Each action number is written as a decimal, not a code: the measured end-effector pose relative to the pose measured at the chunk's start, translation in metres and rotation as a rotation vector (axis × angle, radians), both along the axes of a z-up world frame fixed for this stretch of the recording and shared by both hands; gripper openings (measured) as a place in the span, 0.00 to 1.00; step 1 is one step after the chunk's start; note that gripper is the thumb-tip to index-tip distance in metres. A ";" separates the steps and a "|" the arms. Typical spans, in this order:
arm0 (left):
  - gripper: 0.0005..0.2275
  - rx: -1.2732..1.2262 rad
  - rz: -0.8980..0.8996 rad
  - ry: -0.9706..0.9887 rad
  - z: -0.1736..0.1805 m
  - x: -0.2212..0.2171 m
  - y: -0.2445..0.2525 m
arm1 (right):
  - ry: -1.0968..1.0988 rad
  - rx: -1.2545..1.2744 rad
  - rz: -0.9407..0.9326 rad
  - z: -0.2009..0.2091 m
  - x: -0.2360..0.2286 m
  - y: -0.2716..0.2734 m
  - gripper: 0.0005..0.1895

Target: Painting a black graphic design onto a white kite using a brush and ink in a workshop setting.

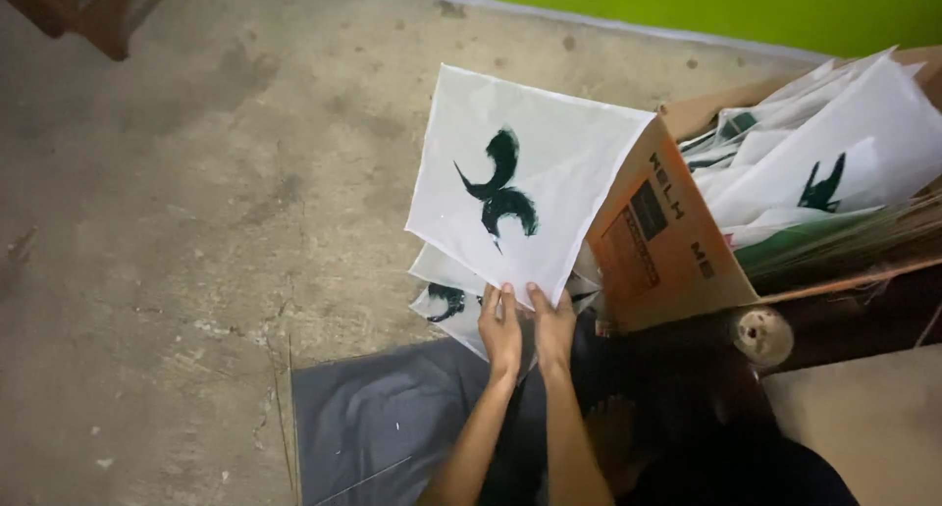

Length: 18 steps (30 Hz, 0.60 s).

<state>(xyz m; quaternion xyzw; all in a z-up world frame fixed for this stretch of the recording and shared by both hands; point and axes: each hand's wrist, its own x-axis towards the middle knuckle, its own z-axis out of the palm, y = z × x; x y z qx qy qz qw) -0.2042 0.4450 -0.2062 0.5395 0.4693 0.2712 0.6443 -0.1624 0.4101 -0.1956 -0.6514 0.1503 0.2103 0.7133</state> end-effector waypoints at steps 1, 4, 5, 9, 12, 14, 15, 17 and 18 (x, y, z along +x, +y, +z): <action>0.23 0.077 0.002 0.082 -0.019 -0.001 0.000 | -0.011 -0.085 0.038 -0.016 0.001 -0.001 0.27; 0.22 0.211 0.035 0.230 -0.078 -0.001 0.002 | -0.011 -0.174 0.096 -0.061 0.003 0.002 0.28; 0.23 0.276 0.070 0.289 -0.097 -0.002 0.000 | -0.006 -0.171 0.118 -0.076 0.003 0.001 0.27; 0.21 0.292 0.097 0.351 -0.094 -0.007 -0.008 | -0.007 -0.214 0.184 -0.091 -0.009 -0.001 0.26; 0.21 0.271 0.114 0.337 -0.101 -0.010 -0.006 | -0.013 -0.233 0.201 -0.102 -0.012 -0.002 0.26; 0.19 0.295 0.080 0.382 -0.098 -0.011 -0.010 | -0.038 -0.251 0.185 -0.116 -0.014 -0.010 0.25; 0.19 0.295 0.081 0.385 -0.106 -0.009 -0.008 | -0.035 -0.250 0.187 -0.115 -0.012 -0.006 0.25; 0.18 0.300 0.089 0.414 -0.122 -0.008 -0.012 | -0.030 -0.223 0.172 -0.112 -0.014 -0.006 0.23; 0.18 0.298 0.086 0.417 -0.128 -0.009 -0.012 | -0.027 -0.224 0.170 -0.115 -0.015 -0.007 0.23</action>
